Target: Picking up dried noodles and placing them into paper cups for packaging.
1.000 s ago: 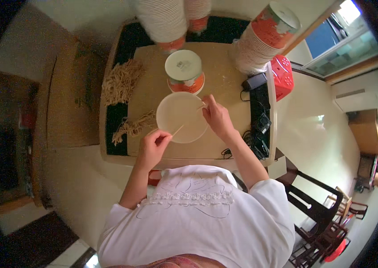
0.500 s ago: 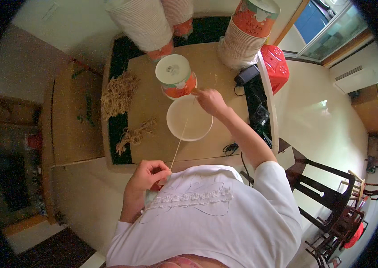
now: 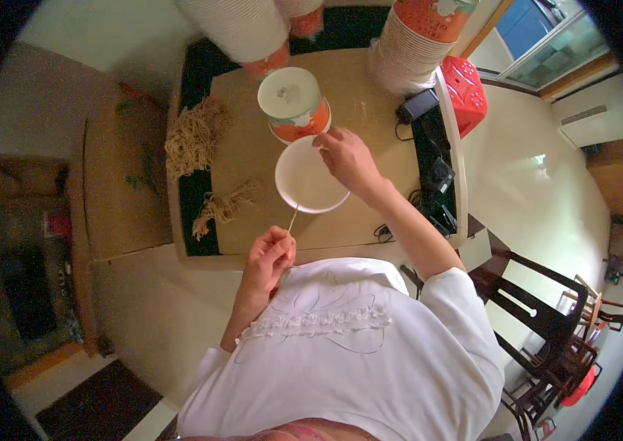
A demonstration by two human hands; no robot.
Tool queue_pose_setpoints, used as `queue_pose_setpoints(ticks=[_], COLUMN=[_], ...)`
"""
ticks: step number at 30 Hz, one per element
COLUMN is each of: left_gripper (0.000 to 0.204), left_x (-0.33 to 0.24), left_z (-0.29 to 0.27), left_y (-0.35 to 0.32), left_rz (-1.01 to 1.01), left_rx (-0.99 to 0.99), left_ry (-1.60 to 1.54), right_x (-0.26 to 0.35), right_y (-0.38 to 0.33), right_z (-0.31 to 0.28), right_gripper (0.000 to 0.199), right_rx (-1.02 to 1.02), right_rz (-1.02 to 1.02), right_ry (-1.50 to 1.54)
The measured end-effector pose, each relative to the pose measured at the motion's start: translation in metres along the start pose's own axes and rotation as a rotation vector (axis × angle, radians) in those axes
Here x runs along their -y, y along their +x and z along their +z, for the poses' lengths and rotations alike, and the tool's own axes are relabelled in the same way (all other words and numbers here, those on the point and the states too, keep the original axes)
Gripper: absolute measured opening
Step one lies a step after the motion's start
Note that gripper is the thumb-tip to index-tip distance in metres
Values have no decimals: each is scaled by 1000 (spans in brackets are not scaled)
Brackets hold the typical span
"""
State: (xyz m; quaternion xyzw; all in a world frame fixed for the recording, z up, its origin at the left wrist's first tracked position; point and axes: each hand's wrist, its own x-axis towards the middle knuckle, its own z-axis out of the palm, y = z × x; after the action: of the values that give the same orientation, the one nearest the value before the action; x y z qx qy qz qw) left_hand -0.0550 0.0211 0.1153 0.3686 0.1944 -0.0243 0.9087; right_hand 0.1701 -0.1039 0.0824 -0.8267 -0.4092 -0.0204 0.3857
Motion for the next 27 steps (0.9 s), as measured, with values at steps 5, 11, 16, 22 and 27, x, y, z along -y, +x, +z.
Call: queue_pose_setpoints(ticks=[5, 11, 16, 22, 27], left_gripper=[4, 6, 5, 1, 9], left_x=[-8, -23, -24, -18, 9], left_z=[11, 30, 22, 30, -6], left_y=[-1, -12, -17, -8, 2], left_rz=[-18, -19, -98, -83, 252], left_rx=[95, 77, 176, 162, -180], left_ry=[223, 441, 593, 466, 642], right_x=[-44, -54, -53, -43, 34], right_y=[11, 19, 23, 17, -25], right_z=[29, 50, 54, 48, -6], right_gripper=[27, 11, 9, 11, 24], right_rx=[-3, 47, 75, 17, 117], right_rz=[-34, -97, -130, -47, 203], right_ry=[-189, -240, -271, -278, 299])
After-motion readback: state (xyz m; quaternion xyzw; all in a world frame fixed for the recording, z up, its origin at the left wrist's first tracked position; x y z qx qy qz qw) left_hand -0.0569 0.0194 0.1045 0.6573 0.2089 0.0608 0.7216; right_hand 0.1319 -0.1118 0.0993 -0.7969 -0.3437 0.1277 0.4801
